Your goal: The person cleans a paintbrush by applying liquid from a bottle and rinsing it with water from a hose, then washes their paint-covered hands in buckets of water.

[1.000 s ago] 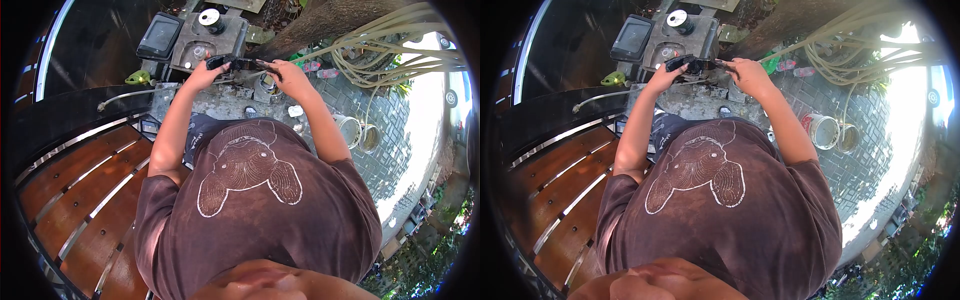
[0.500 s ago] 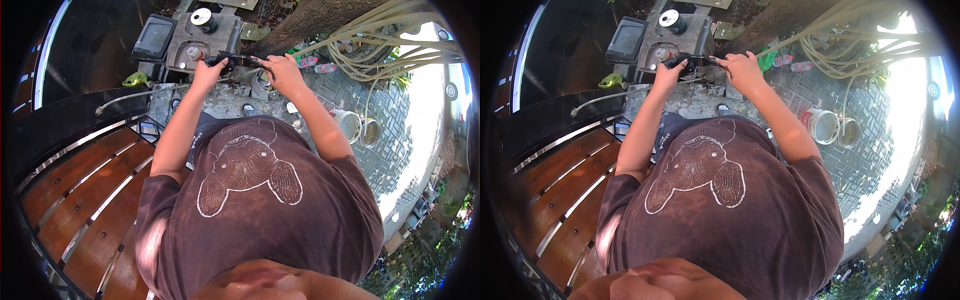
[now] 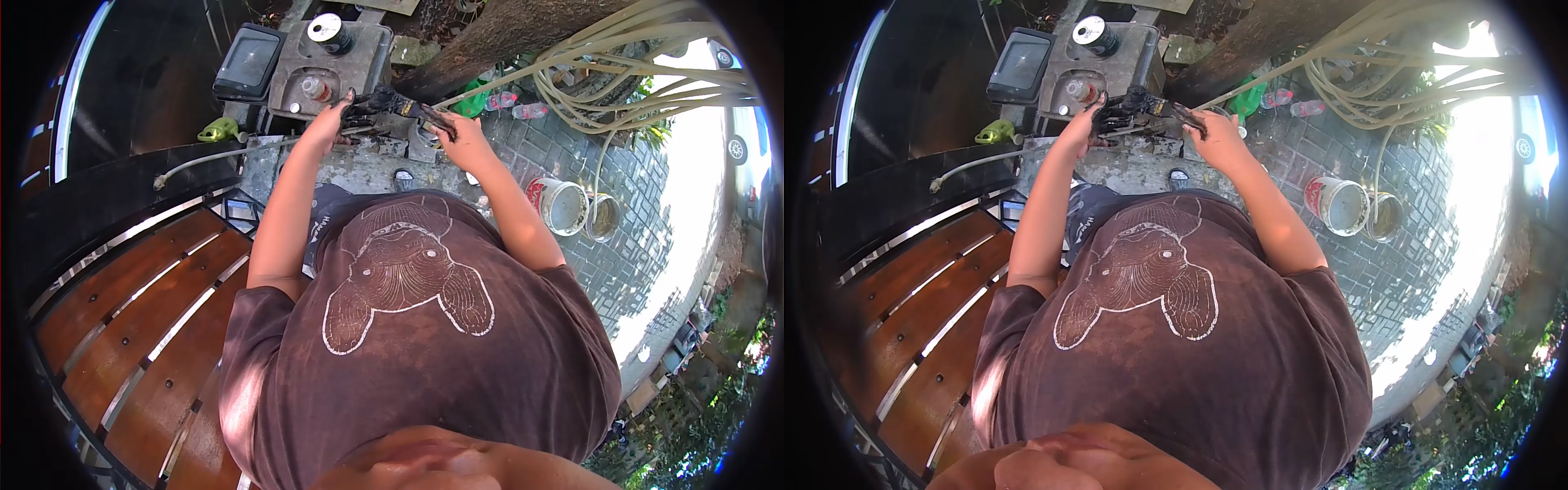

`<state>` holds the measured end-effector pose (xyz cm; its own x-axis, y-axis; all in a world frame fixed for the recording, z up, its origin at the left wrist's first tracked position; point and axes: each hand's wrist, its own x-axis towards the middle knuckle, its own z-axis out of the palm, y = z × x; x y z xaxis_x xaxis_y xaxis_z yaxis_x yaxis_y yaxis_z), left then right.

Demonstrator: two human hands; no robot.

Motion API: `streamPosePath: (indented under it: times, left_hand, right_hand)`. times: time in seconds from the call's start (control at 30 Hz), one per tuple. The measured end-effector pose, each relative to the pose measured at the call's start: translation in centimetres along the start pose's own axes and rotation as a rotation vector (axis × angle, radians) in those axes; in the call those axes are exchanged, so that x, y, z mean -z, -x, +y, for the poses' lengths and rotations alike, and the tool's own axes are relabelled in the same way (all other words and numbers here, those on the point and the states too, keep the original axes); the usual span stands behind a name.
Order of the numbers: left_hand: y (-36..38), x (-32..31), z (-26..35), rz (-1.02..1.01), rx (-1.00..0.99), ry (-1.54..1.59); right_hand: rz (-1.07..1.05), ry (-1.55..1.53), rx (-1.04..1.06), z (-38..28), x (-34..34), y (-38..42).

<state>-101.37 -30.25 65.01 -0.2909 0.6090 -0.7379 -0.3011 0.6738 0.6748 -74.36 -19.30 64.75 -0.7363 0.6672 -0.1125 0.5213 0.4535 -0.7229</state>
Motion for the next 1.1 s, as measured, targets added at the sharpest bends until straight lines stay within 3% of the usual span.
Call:
streamPosePath:
  times: [0.1,0.2,0.3,0.43,0.57,0.63,0.67,0.77,0.87,0.93,1.03,1.1]
  left_hand:
    - [-0.5,-0.2,-0.4,0.062,0.019,0.076]
    - [-2.0,-0.6,-1.9,-0.034,-0.17,0.079]
    - [-2.9,-1.5,-2.9,0.07,-0.325,-0.096]
    - [-4.1,-1.7,-4.5,0.174,-0.296,-0.037]
    - [-4.0,-2.0,-5.4,0.086,-0.294,0.3]
    - [-2.6,-2.5,-4.8,0.102,-0.272,0.391]
    - [-2.7,-2.2,-4.9,0.085,-0.271,0.369]
    - [-2.6,-1.0,-5.1,0.07,-0.188,0.292]
    - [-0.5,-0.6,-3.2,0.101,-0.002,0.231]
    - [-0.1,0.3,-3.4,0.102,0.038,0.24]
    - [-1.2,1.3,-4.9,0.172,-0.158,-0.188]
    - [-1.6,1.6,-6.1,0.103,-0.176,-0.278]
  right_hand:
    - [-0.014,-0.065,-0.011,0.6,-0.4,0.0]
    - [-0.102,-0.13,-0.098,0.6,-0.6,0.0]
    - [-0.12,-0.168,-0.143,-0.2,-1.1,0.0]
    - [-0.236,-0.439,-0.288,0.4,-2.7,0.1]
    - [-0.244,-0.875,-0.356,2.4,-6.3,0.2]
    - [-0.279,-0.99,-0.587,-0.4,-4.7,0.5]
    - [-0.295,-1.044,-0.698,-1.6,-4.0,0.5]
    - [-0.305,-1.099,-0.73,-2.4,-4.4,0.7]
    - [-0.226,-0.721,-0.365,2.1,-7.8,0.5]
    - [-0.252,-0.531,-0.344,1.5,-6.5,0.5]
    - [-0.299,-0.33,-0.291,0.0,-4.8,0.3]
    - [-0.282,-0.093,-0.16,0.1,-5.1,0.5]
